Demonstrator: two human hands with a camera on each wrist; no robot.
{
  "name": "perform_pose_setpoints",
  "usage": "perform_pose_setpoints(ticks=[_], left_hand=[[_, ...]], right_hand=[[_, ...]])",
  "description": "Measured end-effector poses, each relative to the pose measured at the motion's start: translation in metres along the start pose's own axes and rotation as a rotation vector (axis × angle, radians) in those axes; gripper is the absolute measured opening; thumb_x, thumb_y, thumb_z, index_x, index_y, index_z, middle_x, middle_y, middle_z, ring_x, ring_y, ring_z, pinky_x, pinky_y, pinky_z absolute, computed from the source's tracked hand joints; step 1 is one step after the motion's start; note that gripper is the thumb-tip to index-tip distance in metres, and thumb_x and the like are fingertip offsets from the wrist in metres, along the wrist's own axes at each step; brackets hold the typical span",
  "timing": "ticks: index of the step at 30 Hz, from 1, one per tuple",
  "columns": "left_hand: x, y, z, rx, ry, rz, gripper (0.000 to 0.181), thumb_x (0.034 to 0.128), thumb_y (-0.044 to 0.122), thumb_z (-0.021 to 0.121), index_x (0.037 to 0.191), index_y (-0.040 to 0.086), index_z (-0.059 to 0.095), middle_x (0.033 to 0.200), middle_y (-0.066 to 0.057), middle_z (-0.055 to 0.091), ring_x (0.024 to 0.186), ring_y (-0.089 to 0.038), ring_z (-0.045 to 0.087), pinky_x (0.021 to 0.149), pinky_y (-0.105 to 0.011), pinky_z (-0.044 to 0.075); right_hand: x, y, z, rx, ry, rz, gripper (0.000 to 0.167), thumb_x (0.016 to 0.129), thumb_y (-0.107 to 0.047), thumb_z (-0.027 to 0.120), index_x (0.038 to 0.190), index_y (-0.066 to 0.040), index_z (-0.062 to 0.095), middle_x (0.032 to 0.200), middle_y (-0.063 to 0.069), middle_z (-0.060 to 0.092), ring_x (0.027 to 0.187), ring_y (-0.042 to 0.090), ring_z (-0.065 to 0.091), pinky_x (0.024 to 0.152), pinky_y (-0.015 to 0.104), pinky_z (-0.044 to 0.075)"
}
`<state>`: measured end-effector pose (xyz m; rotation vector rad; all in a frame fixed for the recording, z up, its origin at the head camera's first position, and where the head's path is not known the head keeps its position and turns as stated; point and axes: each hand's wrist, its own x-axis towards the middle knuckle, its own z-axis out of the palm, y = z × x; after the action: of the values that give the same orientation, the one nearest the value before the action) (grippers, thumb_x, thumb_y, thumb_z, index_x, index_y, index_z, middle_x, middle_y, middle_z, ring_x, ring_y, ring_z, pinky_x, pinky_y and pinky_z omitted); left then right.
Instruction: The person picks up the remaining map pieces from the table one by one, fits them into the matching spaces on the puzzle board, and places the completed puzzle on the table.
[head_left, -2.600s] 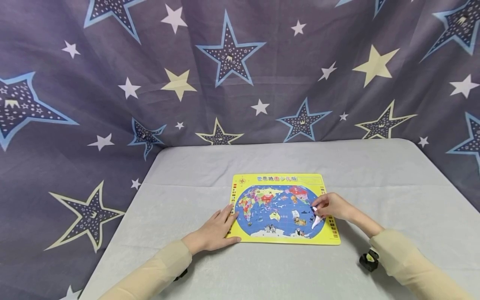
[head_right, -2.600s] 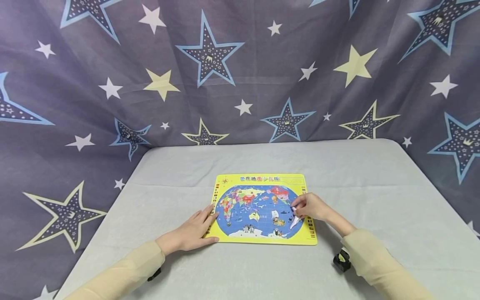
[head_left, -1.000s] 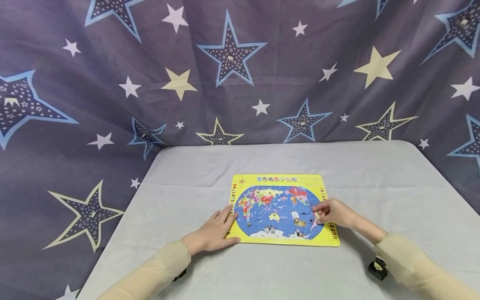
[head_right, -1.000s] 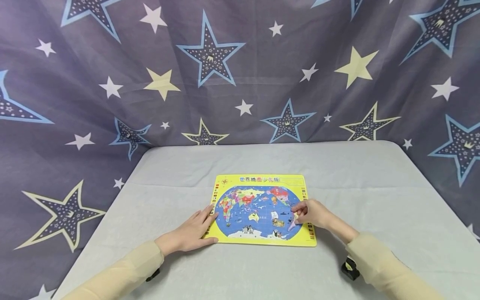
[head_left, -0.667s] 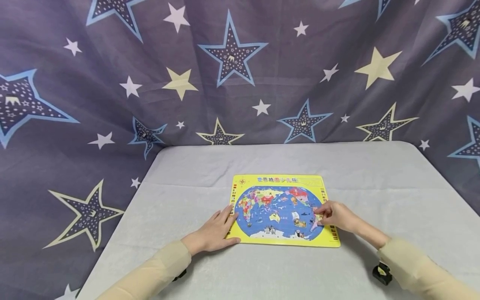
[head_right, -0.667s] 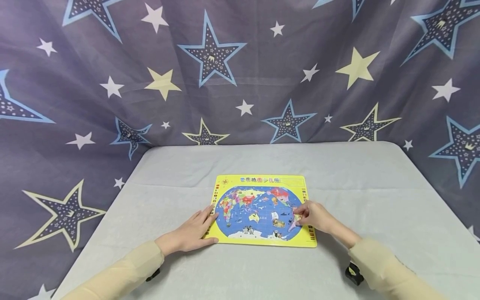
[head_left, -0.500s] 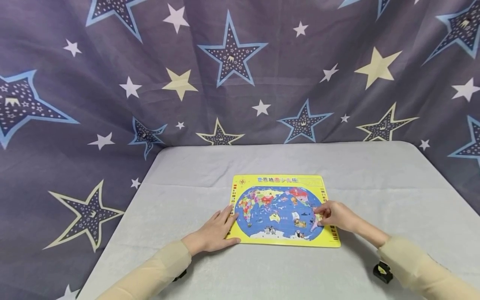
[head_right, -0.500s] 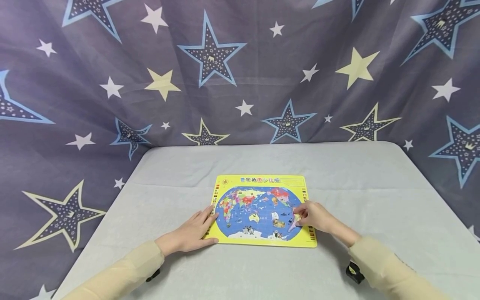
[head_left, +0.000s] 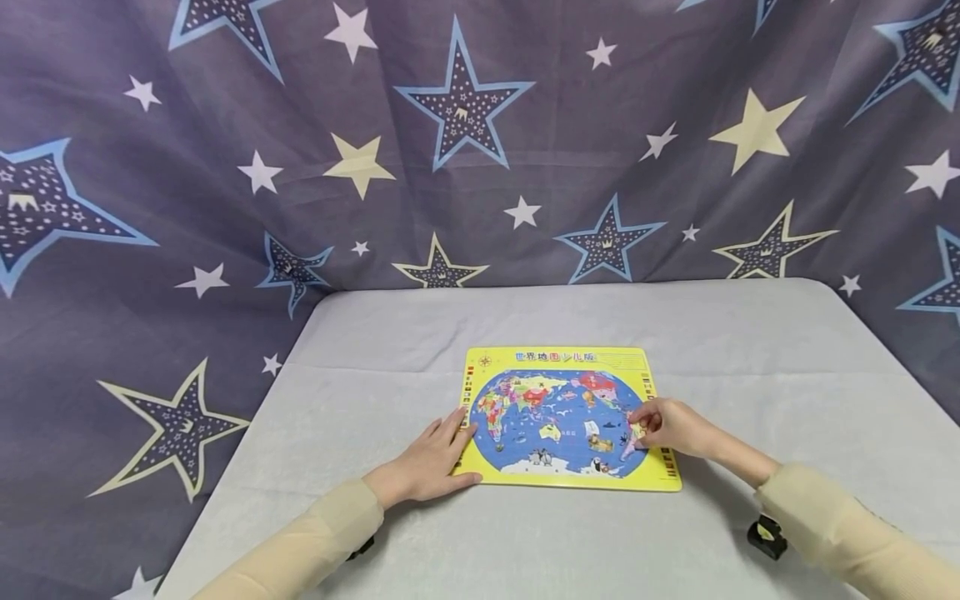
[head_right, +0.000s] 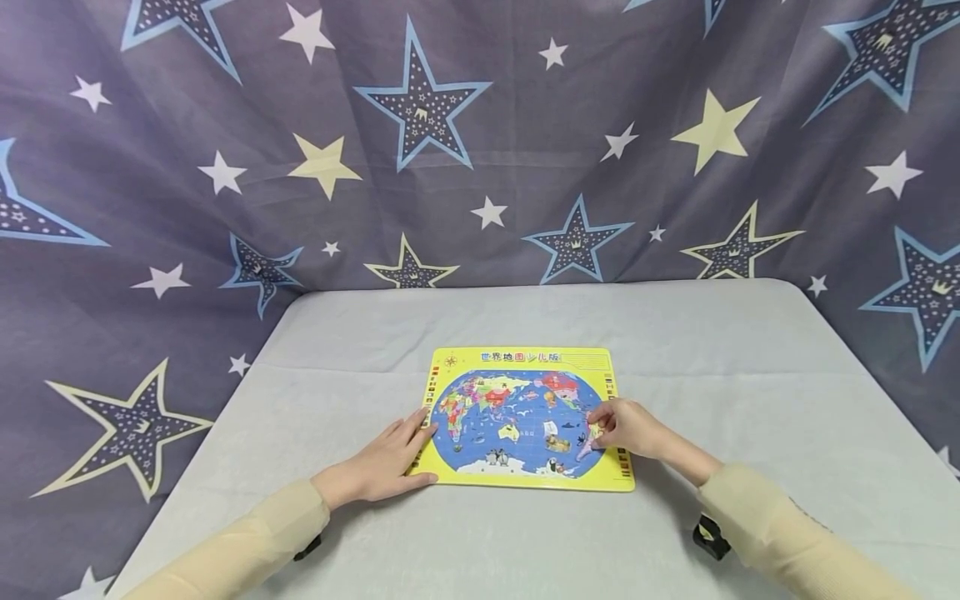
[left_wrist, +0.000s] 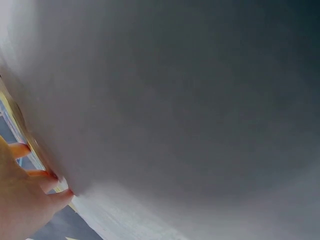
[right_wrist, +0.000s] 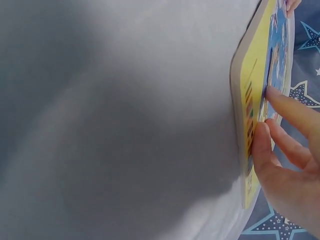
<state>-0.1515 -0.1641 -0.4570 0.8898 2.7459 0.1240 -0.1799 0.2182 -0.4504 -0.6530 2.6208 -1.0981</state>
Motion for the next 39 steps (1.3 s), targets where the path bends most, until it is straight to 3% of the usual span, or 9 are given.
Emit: perform_pose_setpoints(ticks=[11, 19, 28, 39], left_hand=[[0.001, -0.001, 0.002, 0.008, 0.011, 0.006, 0.080, 0.0856, 0.061, 0.034, 0.140, 0.003, 0.023, 0.146, -0.019, 0.008, 0.134, -0.026, 0.008, 0.106, -0.044, 0.015], [0.001, -0.001, 0.003, 0.010, 0.000, 0.001, 0.080, 0.0856, 0.061, 0.034, 0.140, 0.003, 0.022, 0.146, -0.019, 0.008, 0.134, -0.026, 0.007, 0.107, -0.044, 0.014], [0.000, -0.001, 0.002, 0.010, 0.007, 0.006, 0.080, 0.0856, 0.061, 0.034, 0.139, 0.002, 0.023, 0.145, -0.019, 0.009, 0.134, -0.027, 0.009, 0.106, -0.044, 0.016], [0.000, -0.002, 0.002, 0.002, 0.006, 0.005, 0.081, 0.0853, 0.062, 0.033, 0.140, 0.003, 0.023, 0.145, -0.019, 0.009, 0.134, -0.026, 0.008, 0.106, -0.044, 0.015]], right_hand=[[0.002, -0.009, 0.006, -0.043, 0.036, 0.076, 0.038, 0.067, -0.017, 0.076, 0.089, 0.006, 0.056, 0.071, 0.004, 0.049, 0.064, 0.012, 0.042, 0.053, 0.019, 0.036], [0.002, -0.010, 0.012, -0.063, 0.061, 0.039, 0.038, 0.066, -0.013, 0.077, 0.087, 0.006, 0.051, 0.070, 0.005, 0.046, 0.063, 0.013, 0.040, 0.052, 0.021, 0.035], [-0.002, -0.007, 0.009, -0.050, 0.026, 0.004, 0.042, 0.064, -0.011, 0.078, 0.093, 0.007, 0.054, 0.074, 0.005, 0.048, 0.067, 0.015, 0.042, 0.056, 0.021, 0.038], [-0.001, -0.012, 0.010, -0.013, 0.018, 0.063, 0.046, 0.063, -0.009, 0.078, 0.096, 0.010, 0.052, 0.074, 0.006, 0.047, 0.068, 0.016, 0.042, 0.055, 0.020, 0.037]])
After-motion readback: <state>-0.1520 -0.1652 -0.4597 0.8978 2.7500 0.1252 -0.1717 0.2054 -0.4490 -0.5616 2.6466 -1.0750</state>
